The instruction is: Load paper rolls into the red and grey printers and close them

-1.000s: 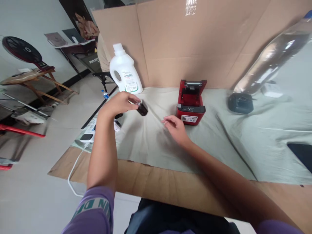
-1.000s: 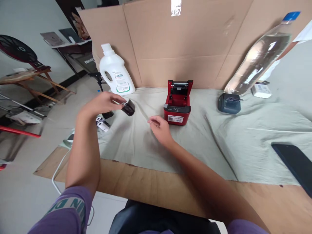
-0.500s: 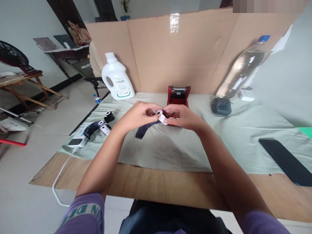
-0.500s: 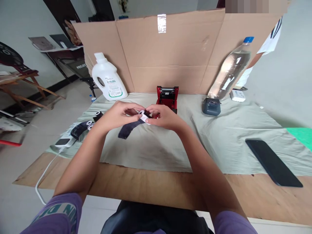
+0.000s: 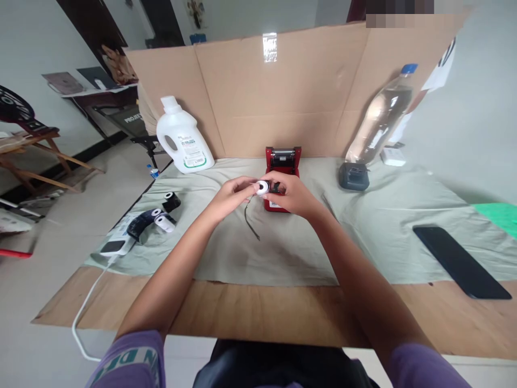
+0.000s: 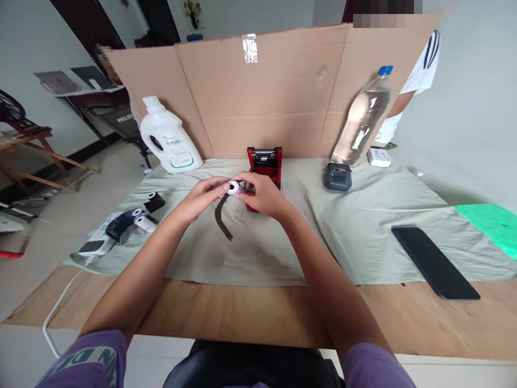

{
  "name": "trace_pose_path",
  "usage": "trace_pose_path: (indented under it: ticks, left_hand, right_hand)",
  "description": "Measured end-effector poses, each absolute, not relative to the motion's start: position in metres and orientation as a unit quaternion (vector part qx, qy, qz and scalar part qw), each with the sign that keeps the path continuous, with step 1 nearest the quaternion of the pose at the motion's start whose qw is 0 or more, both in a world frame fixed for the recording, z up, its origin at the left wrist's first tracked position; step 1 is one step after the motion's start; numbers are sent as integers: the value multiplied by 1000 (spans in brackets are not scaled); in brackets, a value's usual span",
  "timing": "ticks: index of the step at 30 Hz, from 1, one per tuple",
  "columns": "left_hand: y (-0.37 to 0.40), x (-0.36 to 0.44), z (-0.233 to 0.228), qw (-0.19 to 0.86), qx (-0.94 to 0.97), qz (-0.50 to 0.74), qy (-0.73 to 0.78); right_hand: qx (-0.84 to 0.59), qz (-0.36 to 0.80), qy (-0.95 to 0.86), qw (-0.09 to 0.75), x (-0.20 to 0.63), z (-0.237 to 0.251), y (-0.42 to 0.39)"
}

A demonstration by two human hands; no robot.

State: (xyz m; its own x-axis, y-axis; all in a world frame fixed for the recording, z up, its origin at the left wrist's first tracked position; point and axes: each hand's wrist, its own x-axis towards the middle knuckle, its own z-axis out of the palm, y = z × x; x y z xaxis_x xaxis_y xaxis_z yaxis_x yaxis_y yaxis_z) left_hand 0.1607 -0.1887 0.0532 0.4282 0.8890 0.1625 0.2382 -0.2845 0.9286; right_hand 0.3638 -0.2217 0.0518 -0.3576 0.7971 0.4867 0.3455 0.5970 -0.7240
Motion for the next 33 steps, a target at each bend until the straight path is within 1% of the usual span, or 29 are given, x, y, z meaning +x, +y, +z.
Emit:
trace_pose_path:
  ticks: [2,3,5,7,9,12,14,16,18,23,25,27,33]
  left_hand:
    - [-186,160,51,504,696,346,376]
    - [-185,160,49,514,690,350,371]
    - [-185,161,46,501,687,374,370]
    - [-188,164,42,445,702,403,383]
    - [-192,168,40,343,739,419,401]
    - [-202,177,37,193,792,410,409]
    - [-207,183,34,148,808,403,403]
    - [-210,189,28,136,810,407,399]
    - [-209,194,19,156,804,410,401]
    - [-202,204,-6,329,726,434,419]
    - [-200,208,-13,369,691,458,420]
    - [-201,212,-18,393,678,458,420]
    - [-205,220,-29,438,681,413,417]
  right_hand:
    - [-354,268,-779,443,364,51,-222]
    - [-351,269,-779,444,365,51,-221]
    - [-353,277,-776,443,366,50,-220]
    - [-372,303,-758,442,369,50,-218]
    - [-413,339,-720,443,370,49,-216]
    - [-472,373,-677,424,367,47,-214]
    - [-493,372,-672,408,364,45,-214]
    - [-511,351,-673,402,363,42,-214]
    - [-530,317,-678,399,367,40,-210]
    - [-560,240,-681,406,394,40,-182]
    - [-565,223,-684,405,406,40,-165]
    - [-579,200,-694,379,413,38,-150]
    - [-648,135,-709,242,411,19,-126]
